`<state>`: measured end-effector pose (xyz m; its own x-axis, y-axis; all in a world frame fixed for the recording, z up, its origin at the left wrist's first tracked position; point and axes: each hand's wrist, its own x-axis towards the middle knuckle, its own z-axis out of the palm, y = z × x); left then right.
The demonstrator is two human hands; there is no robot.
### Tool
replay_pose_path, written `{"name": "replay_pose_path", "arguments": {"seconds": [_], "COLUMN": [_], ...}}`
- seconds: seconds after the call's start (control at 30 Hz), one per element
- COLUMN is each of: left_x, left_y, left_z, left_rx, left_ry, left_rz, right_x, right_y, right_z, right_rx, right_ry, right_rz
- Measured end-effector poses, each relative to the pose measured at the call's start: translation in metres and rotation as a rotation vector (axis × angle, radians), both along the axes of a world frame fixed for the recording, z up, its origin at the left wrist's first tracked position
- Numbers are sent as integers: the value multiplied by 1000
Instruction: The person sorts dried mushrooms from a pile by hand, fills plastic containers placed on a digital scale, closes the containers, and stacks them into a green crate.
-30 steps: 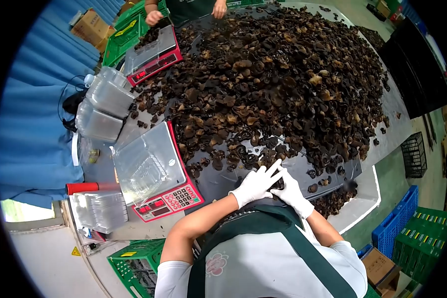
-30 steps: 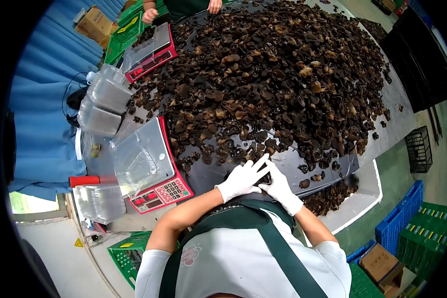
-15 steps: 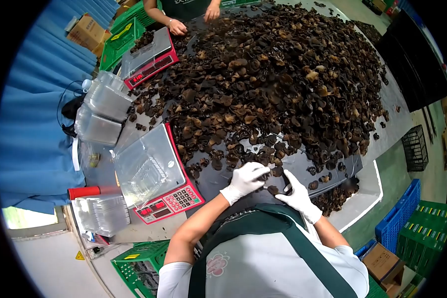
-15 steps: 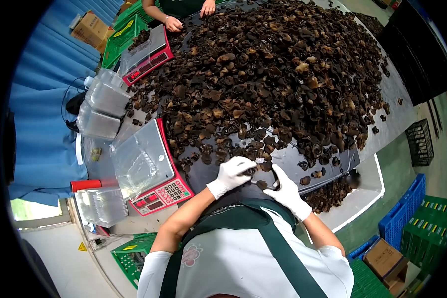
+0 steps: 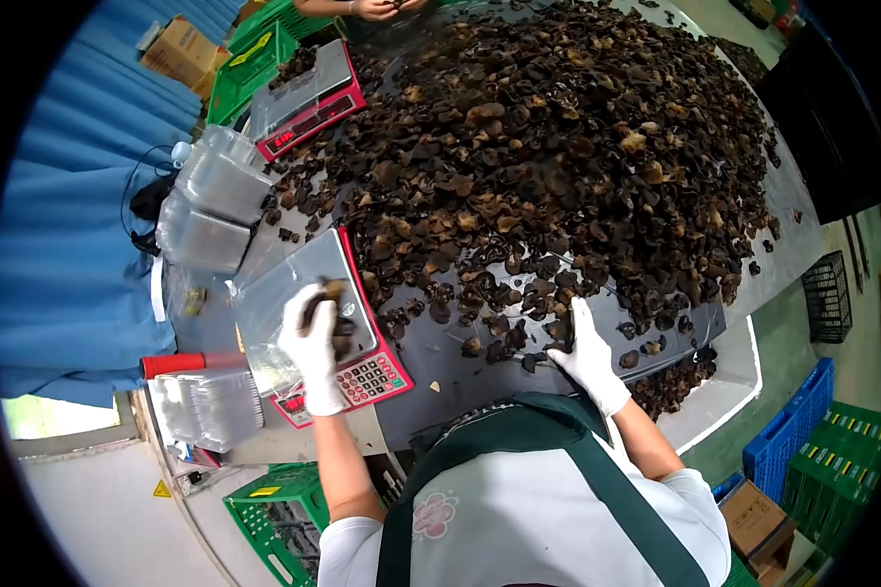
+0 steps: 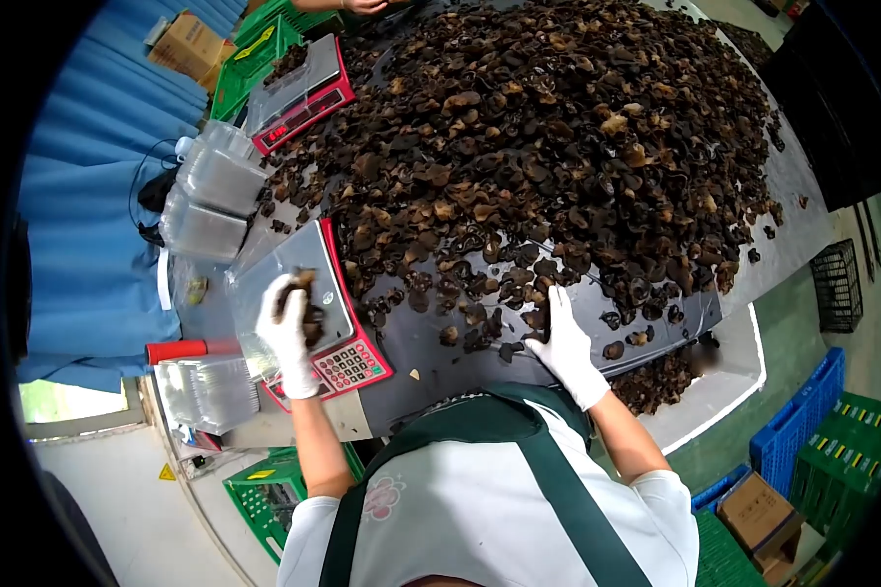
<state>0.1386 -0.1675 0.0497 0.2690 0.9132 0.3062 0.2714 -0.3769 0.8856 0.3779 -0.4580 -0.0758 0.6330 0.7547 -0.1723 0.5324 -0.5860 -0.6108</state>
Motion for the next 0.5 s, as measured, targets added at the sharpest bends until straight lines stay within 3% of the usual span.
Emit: {"name": "replay_pose_path", "arguments": {"seconds": [0.03,0.07,0.1,0.2,0.27,0.33,0.43,0.47,0.5], "left_x": [-22,-46,-51,-98,-109,-105,-94,-91,-82], "left_y": [17,31,31,67,70,60,50,48,42], "left_z": [1,-2,9,-21,-30,-31,-26,-25,-17], "left_rx": [157,-85,-94,114,329,342,383,378,421], "left_ry": [109,-52,-139,79,441,660,791,789,867], "left_rz": [64,116,117,140,89,5,-9,-4,38], "right_x": [4,9,14,26,28,23,3,-4,-11], "right_y": [3,8,14,34,47,61,76,79,82], "right_z": [-5,-9,-9,-15,-13,-6,4,9,9], "right_rx": [22,46,80,131,150,180,246,215,195], "right_ry": [32,62,156,241,229,153,-32,117,80], "right_rz": [-15,-30,-55,-60,-11,94,229,244,302]}}
